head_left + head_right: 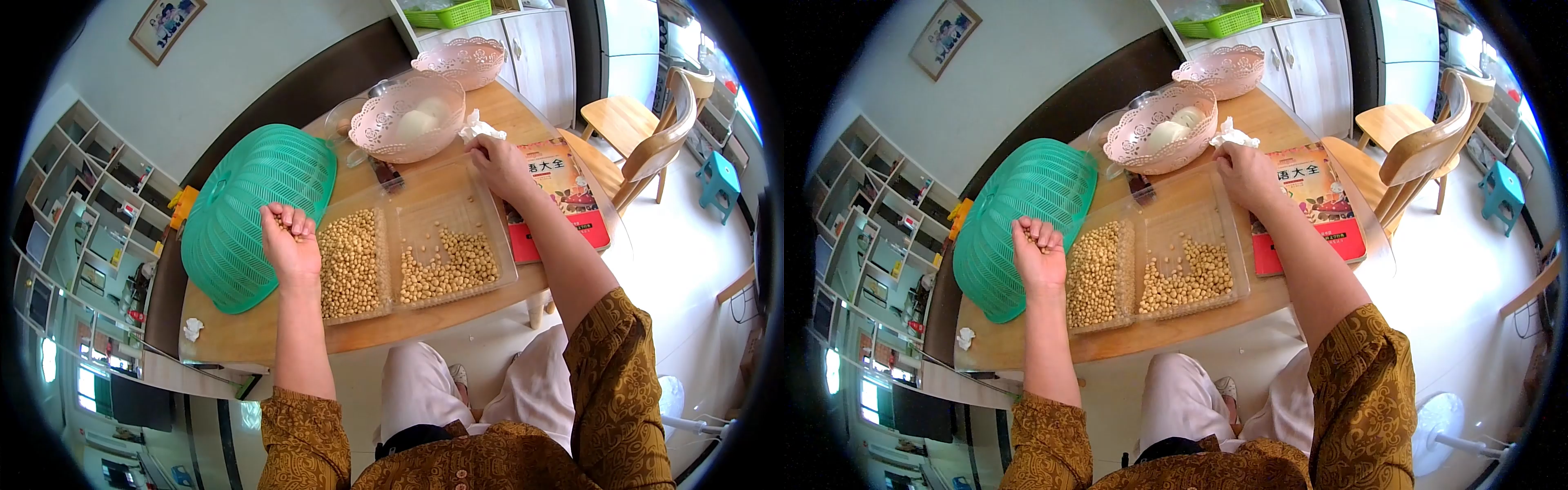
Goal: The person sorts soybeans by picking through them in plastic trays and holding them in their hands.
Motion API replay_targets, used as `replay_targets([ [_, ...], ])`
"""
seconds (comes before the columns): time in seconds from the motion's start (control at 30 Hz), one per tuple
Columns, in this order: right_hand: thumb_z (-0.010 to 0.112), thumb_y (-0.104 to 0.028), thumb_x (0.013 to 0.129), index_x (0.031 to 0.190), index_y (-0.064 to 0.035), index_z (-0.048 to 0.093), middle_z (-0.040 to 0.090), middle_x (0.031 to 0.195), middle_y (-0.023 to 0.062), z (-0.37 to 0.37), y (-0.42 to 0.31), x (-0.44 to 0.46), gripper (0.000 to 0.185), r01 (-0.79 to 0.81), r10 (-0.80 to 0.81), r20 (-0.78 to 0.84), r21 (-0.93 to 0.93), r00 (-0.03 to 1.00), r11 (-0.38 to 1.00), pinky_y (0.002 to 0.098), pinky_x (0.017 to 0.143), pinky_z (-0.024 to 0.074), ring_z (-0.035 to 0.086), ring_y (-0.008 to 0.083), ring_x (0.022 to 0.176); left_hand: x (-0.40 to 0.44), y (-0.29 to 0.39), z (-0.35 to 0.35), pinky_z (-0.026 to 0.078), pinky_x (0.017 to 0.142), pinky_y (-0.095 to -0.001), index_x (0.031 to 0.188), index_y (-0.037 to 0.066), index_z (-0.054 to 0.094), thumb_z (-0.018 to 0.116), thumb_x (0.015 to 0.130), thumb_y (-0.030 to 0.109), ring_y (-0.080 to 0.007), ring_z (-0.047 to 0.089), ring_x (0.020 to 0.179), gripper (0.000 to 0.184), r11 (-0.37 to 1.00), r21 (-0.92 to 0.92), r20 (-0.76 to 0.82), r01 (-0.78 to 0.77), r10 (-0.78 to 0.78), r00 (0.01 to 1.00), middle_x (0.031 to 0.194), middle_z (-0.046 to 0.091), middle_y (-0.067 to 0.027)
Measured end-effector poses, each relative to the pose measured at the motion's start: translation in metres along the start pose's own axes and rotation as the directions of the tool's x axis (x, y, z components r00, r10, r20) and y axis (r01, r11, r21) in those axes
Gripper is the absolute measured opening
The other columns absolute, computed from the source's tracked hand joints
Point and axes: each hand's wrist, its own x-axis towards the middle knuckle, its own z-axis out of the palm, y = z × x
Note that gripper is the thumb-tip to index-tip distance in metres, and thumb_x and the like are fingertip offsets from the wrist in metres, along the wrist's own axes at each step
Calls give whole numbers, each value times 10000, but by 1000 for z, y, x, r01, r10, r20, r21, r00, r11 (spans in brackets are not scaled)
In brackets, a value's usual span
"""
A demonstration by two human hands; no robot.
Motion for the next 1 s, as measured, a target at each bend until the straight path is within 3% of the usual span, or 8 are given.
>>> replay_targets([
  [1.0,531,-178,835,896,-45,636,650,849,159,-1,-1,0,181,18,-18,3,6,1000,1000,426,712,481,616,343,805,-3,0,0,303,472,-233,795,108,458,382,989,266,-89,341,533,262,995,83,28,-49,47,999,648,385,15],
])
